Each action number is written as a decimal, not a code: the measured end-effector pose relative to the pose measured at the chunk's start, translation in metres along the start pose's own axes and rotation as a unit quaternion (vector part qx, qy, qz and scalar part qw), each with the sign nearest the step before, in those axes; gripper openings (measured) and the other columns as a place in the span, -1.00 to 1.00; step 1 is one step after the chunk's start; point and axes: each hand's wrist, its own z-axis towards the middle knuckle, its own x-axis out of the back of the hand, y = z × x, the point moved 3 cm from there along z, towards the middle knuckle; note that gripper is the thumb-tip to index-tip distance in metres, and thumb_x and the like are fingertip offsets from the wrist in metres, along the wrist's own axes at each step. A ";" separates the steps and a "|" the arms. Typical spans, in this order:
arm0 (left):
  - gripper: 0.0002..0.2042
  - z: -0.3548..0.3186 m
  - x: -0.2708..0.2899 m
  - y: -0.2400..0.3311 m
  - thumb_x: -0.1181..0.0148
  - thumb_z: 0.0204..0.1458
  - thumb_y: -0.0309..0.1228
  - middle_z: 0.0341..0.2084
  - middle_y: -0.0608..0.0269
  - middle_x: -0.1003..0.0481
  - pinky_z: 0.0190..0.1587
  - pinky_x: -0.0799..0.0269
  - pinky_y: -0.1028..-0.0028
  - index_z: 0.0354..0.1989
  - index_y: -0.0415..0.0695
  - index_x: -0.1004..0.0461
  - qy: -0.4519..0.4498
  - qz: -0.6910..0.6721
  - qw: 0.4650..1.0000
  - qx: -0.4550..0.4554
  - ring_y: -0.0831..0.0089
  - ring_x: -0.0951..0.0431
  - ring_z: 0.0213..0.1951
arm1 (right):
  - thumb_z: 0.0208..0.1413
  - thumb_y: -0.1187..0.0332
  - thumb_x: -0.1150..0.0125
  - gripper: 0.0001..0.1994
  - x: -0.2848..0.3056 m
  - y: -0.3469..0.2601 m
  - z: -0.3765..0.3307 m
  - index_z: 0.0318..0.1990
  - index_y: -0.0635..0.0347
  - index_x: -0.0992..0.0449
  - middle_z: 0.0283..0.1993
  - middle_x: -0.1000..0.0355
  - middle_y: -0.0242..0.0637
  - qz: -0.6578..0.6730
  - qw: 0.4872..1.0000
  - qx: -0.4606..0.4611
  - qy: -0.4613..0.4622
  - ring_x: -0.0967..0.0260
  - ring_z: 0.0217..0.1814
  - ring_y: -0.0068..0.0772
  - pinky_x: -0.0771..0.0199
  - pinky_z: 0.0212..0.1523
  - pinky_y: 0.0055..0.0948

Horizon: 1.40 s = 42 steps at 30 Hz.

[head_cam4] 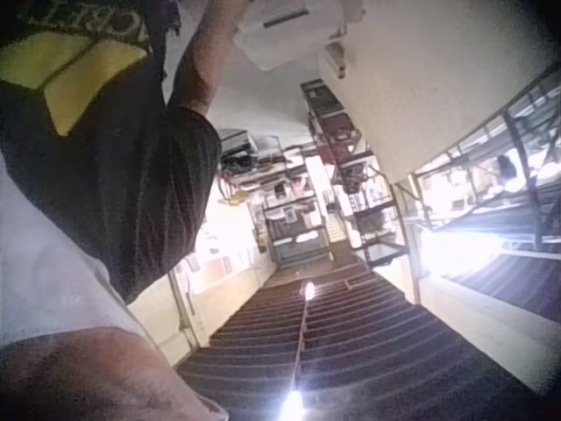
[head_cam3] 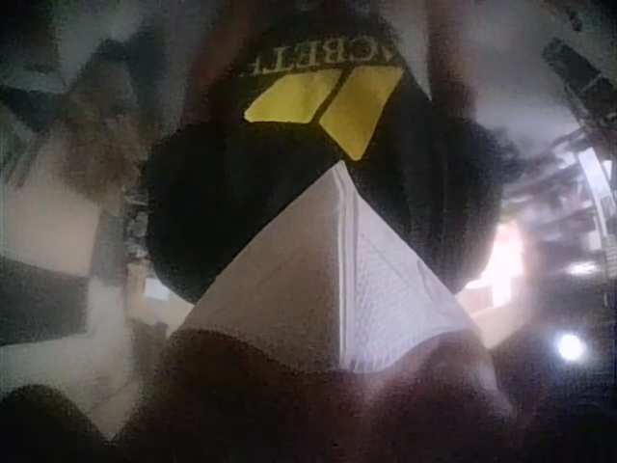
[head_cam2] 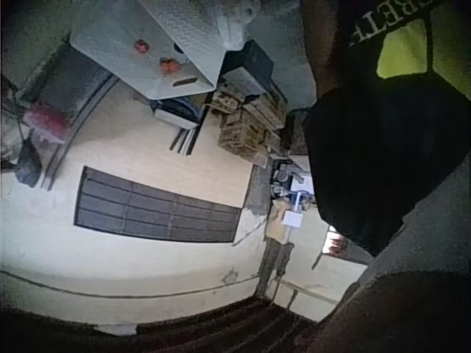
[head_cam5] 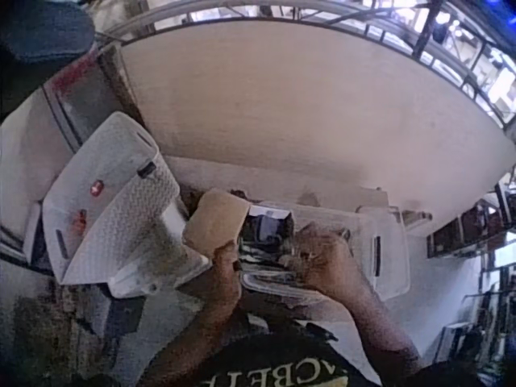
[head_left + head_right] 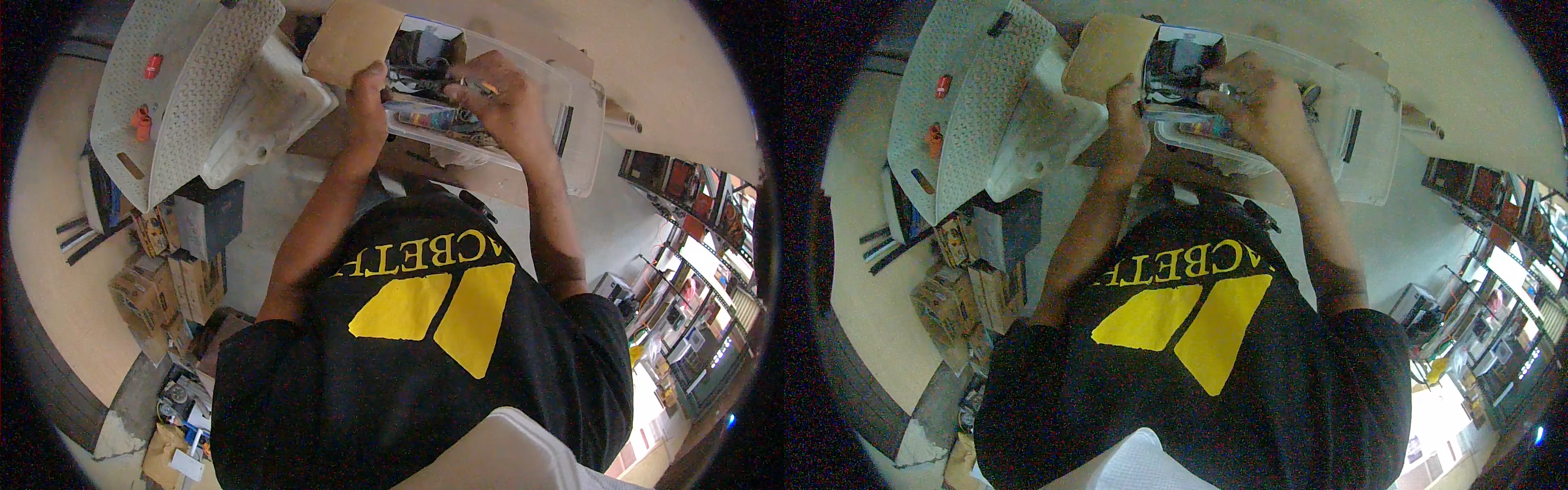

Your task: Sort tools and hardware components into a storage container.

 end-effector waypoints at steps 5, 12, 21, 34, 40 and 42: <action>-0.58 -0.004 -0.014 0.000 0.00 -0.02 -0.09 -0.21 0.30 -0.40 -0.11 -0.41 0.33 -0.06 -0.10 -0.35 -0.029 -0.109 0.993 0.036 0.37 -0.46 -0.16 | -0.20 0.29 -0.42 -0.73 0.001 -0.002 0.000 -0.35 0.22 -0.54 -0.35 -0.46 -0.15 -0.018 0.995 -0.065 0.078 -0.46 -0.28 -0.14 -0.43 -0.22 -0.32; -0.69 0.004 -0.013 -0.008 0.03 0.01 -0.19 -0.34 0.26 -0.40 -0.13 -0.31 0.40 -0.35 -0.23 -0.42 -0.002 -0.064 0.998 -0.015 0.42 -0.38 -0.24 | -0.18 0.38 -0.40 -0.80 -0.009 0.007 -0.010 -0.40 0.24 -0.54 -0.39 -0.45 -0.21 -0.051 0.992 -0.096 0.071 -0.43 -0.37 -0.28 -0.39 -0.30 -0.37; -0.70 -0.022 -0.038 0.025 0.01 0.01 -0.18 -0.41 0.31 -0.35 -0.18 -0.28 0.37 -0.36 -0.22 -0.40 0.017 0.161 0.973 -0.162 0.42 -0.32 -0.30 | -0.05 0.36 -0.22 -0.90 -0.017 0.002 0.001 -0.44 0.19 -0.55 -0.40 -0.44 -0.16 -0.317 0.942 -0.081 -0.074 -0.44 -0.33 -0.07 -0.42 -0.32 -0.18; -0.67 -0.008 -0.031 0.002 0.01 0.00 -0.18 -0.29 0.24 -0.39 -0.15 -0.30 0.41 -0.24 -0.23 -0.41 -0.014 0.001 1.000 -0.005 0.44 -0.36 -0.23 | -0.27 0.19 -0.45 -0.46 0.008 0.014 0.021 -0.10 0.29 -0.48 -0.31 -0.42 -0.14 -0.105 0.993 -0.061 -0.006 -0.44 -0.34 -0.22 -0.40 -0.29 -0.32; -0.63 -0.002 -0.007 -0.027 -0.01 -0.01 -0.16 -0.26 0.24 -0.39 -0.03 -0.25 0.40 -0.21 -0.25 -0.40 -0.007 -0.026 1.000 -0.001 0.39 -0.33 -0.17 | -0.32 0.14 -0.47 -0.42 -0.023 0.001 0.011 -0.11 0.27 -0.44 -0.22 -0.39 -0.12 -0.165 0.986 -0.020 0.010 -0.42 -0.24 -0.05 -0.43 -0.26 -0.19; -0.65 -0.009 -0.009 -0.024 0.01 0.02 -0.17 -0.24 0.24 -0.38 0.00 -0.22 0.38 -0.22 -0.24 -0.40 -0.013 -0.029 0.999 0.033 0.39 -0.32 -0.15 | -0.33 0.14 -0.47 -0.42 -0.029 -0.001 0.006 -0.14 0.26 -0.42 -0.22 -0.38 -0.12 -0.195 0.980 -0.033 0.032 -0.42 -0.23 -0.01 -0.44 -0.27 -0.15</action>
